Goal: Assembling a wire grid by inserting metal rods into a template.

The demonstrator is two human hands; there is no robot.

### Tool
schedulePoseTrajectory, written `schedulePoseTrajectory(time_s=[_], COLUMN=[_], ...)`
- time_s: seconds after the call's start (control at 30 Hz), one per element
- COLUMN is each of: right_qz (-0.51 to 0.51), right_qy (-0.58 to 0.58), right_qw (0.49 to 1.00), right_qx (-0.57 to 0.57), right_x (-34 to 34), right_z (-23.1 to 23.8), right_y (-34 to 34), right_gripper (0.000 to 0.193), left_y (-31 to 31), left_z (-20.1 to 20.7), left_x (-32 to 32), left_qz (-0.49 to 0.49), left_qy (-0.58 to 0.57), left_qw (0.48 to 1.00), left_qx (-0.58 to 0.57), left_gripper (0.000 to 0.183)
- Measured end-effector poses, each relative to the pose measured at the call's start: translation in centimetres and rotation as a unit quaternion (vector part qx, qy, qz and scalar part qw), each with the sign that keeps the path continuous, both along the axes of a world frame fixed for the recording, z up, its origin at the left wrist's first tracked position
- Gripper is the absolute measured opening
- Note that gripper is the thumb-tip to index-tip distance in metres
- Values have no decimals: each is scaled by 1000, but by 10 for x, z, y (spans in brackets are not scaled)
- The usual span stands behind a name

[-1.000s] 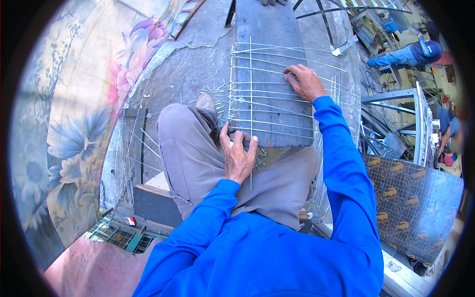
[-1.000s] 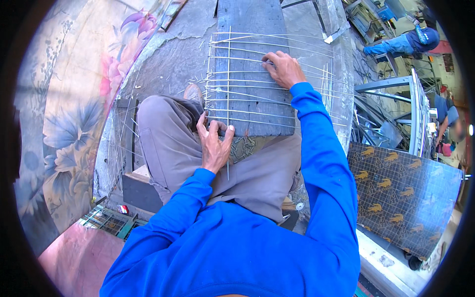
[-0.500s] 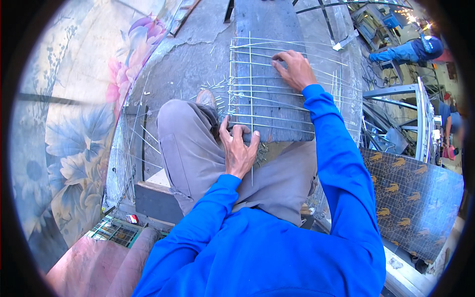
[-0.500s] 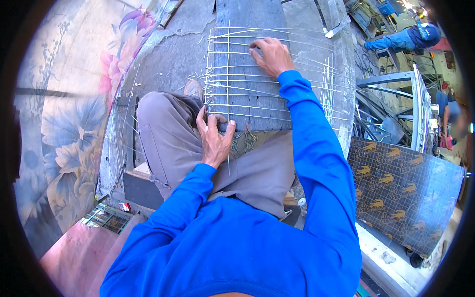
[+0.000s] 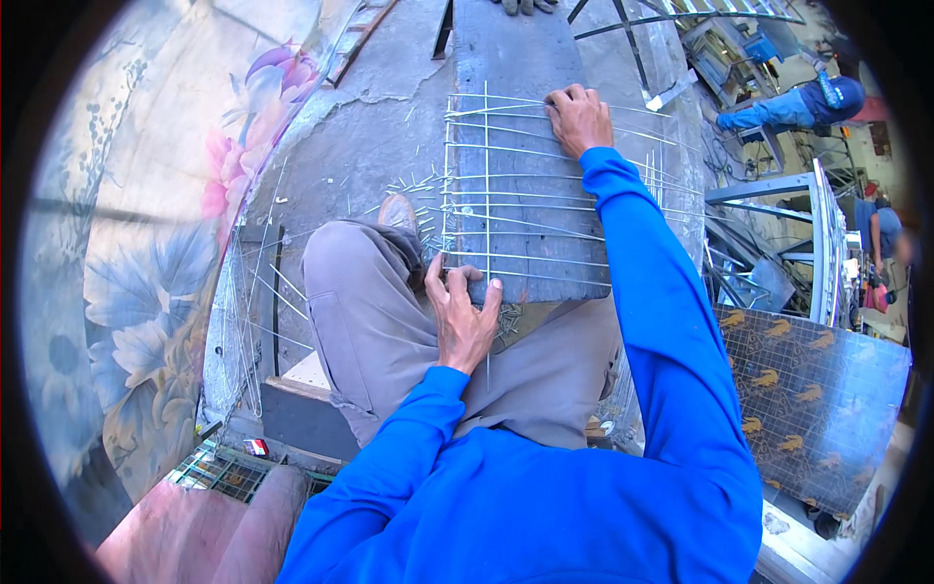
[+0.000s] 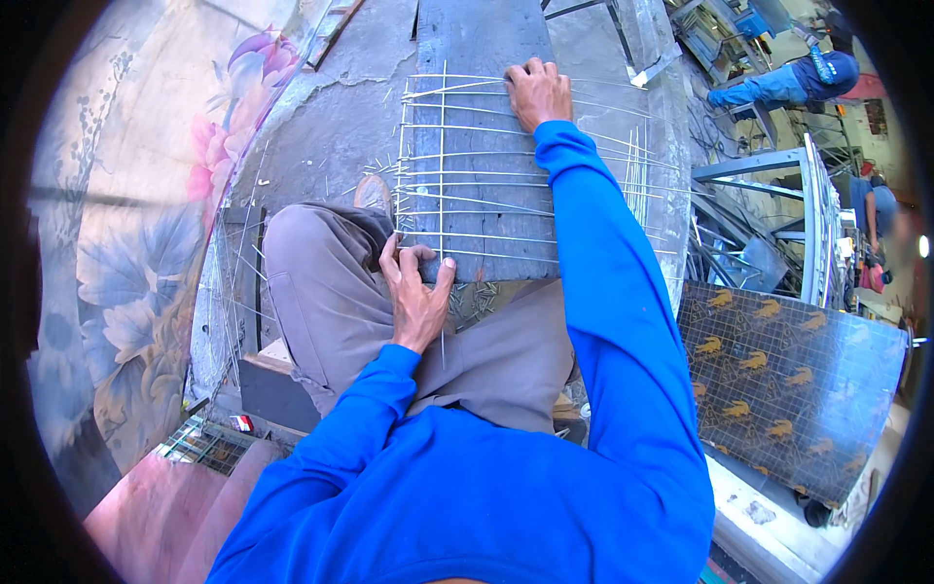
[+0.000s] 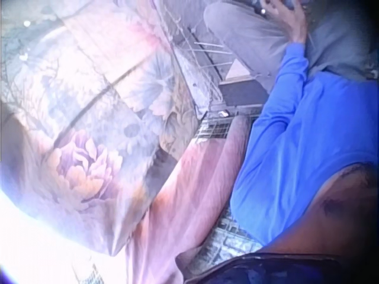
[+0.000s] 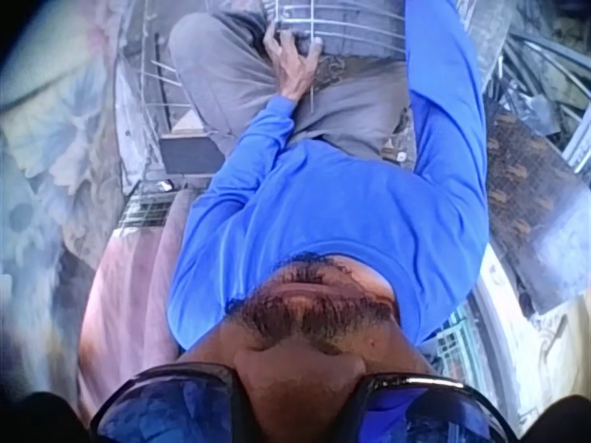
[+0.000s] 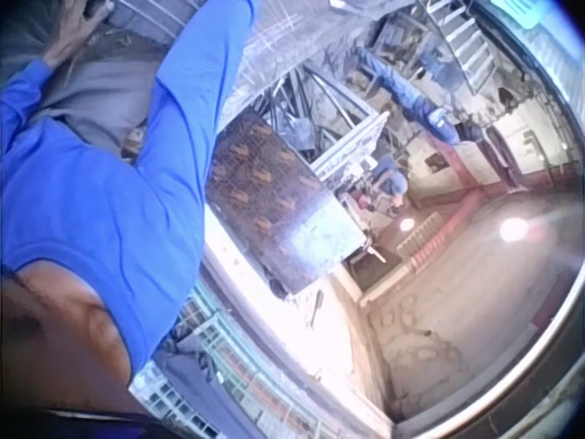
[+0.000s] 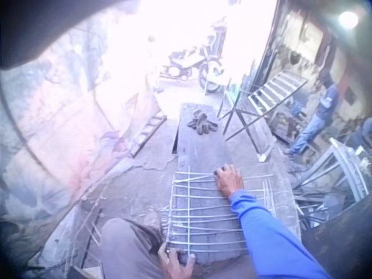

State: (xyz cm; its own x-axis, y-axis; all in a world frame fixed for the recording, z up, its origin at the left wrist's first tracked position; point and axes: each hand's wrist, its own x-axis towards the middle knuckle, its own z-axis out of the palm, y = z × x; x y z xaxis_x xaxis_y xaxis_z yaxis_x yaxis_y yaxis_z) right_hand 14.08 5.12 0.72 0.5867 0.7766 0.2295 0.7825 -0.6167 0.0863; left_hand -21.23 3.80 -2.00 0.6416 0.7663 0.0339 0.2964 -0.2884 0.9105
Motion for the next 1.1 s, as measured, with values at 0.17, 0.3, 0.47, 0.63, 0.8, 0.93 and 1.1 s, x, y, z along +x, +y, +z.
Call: schedulePoseTrajectory(time_s=[0.17, 0.3, 0.47, 0.63, 0.8, 0.93, 1.1], right_qz=[7, -47, -35, -35, 5, 105, 95], right_qy=[3, 9, 18, 73, 68, 13, -8], right_qw=[999, 999, 999, 992, 993, 992, 994], right_qx=[41, 23, -5, -95, -93, -69, -53], right_x=[4, 22, 36, 41, 39, 32, 27], right_z=[1, 3, 10, 23, 27, 19, 17], right_y=[-10, -25, -30, -24, -26, -27, -23], right_gripper=[25, 26, 25, 26, 33, 32, 20], left_y=[1, 0, 0, 0, 0, 1, 0], left_z=[0, -1, 0, 1, 1, -2, 2], left_x=[-1, 1, 1, 2, 1, 0, 4], left_qz=[6, -6, -2, -2, -1, 2, -1], left_qy=[9, 5, 8, 16, 14, 11, 10], left_qw=[1000, 1000, 1000, 1000, 1000, 1000, 1000], left_qx=[15, 6, -7, -10, -13, -7, -12], left_gripper=[32, 32, 34, 35, 36, 36, 37])
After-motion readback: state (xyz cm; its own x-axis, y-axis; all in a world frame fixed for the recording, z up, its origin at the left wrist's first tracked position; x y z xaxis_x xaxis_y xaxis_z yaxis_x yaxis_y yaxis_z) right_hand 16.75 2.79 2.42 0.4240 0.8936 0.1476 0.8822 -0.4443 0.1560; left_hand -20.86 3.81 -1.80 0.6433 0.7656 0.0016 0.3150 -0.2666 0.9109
